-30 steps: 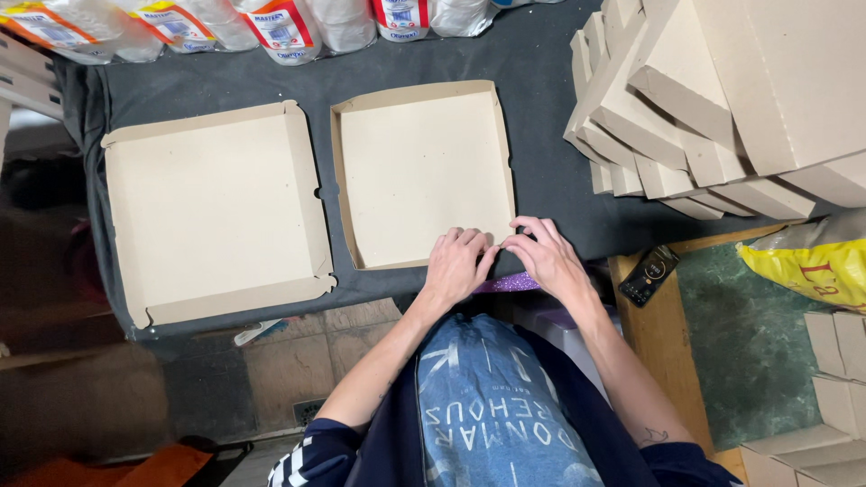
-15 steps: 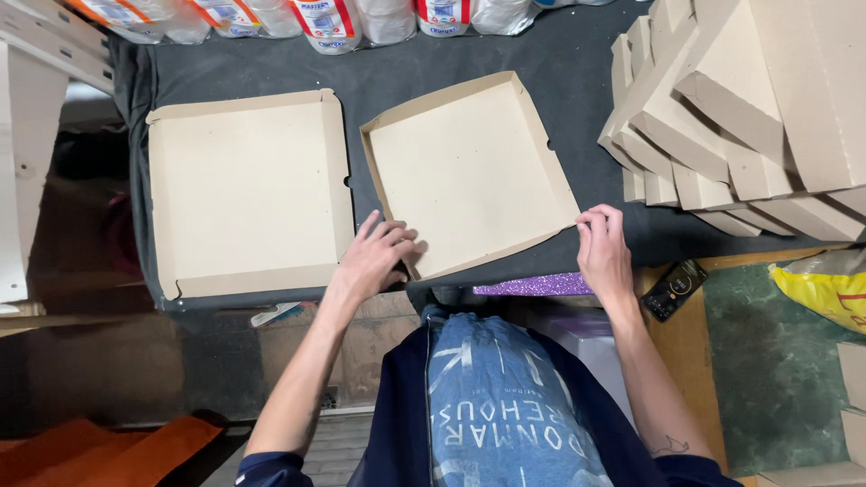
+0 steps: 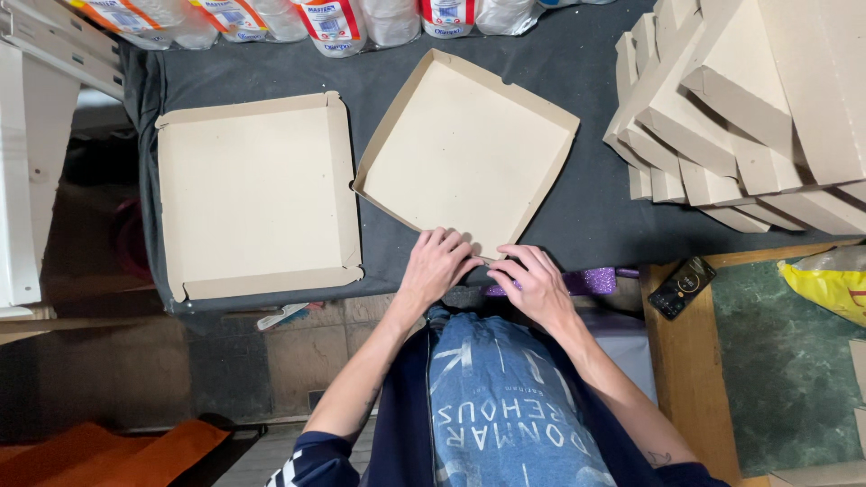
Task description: The person assembles a series of cardboard pizza boxes by folding the pre-scored edges and securing the flaps by hand on a dark table surface.
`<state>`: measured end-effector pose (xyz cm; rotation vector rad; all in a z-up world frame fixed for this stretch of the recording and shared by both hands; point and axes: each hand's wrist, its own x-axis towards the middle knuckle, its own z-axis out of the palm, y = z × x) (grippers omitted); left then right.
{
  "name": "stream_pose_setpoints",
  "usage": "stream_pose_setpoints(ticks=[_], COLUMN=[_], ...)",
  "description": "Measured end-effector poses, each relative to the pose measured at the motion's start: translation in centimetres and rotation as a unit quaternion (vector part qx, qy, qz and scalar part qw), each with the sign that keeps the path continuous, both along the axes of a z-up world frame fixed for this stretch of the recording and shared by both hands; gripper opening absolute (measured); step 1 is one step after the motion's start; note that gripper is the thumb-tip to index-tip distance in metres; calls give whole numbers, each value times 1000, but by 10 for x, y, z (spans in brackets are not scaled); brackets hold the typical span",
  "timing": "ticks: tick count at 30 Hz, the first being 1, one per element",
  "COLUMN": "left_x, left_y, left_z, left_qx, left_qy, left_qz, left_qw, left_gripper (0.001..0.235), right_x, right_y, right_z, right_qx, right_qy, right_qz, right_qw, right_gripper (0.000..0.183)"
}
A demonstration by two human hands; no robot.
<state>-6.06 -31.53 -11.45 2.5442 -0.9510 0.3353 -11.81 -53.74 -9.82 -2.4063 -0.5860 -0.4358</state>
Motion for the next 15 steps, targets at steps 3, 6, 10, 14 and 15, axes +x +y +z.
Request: stream_pose_setpoints(ticks=[3, 6, 10, 14, 15], left_x=[0, -2, -2, -5, -5], left_y=[-25, -40, -44, -40, -38], left_z=[10, 7, 16, 10, 11], left_qx=[-37, -66, -95, -98, -101], left_qy=[60, 106, 141, 159, 163], left_qz=[16, 21, 19, 17, 15], left_qw=[997, 992, 985, 982, 981], left_gripper=[33, 31, 29, 28, 27], right_x=[0, -1, 6, 7, 5], right_y=[-16, -24, -17, -19, -22], right_z=[-7, -6, 11, 9, 10], right_qx=[-36, -49, -21, -32, -60], right_qy=[-9, 21, 155, 217, 204], right_qz=[-58, -101, -122, -109, -102], right_qw=[998, 993, 980, 970, 972], right_gripper=[6, 7, 9, 11, 12])
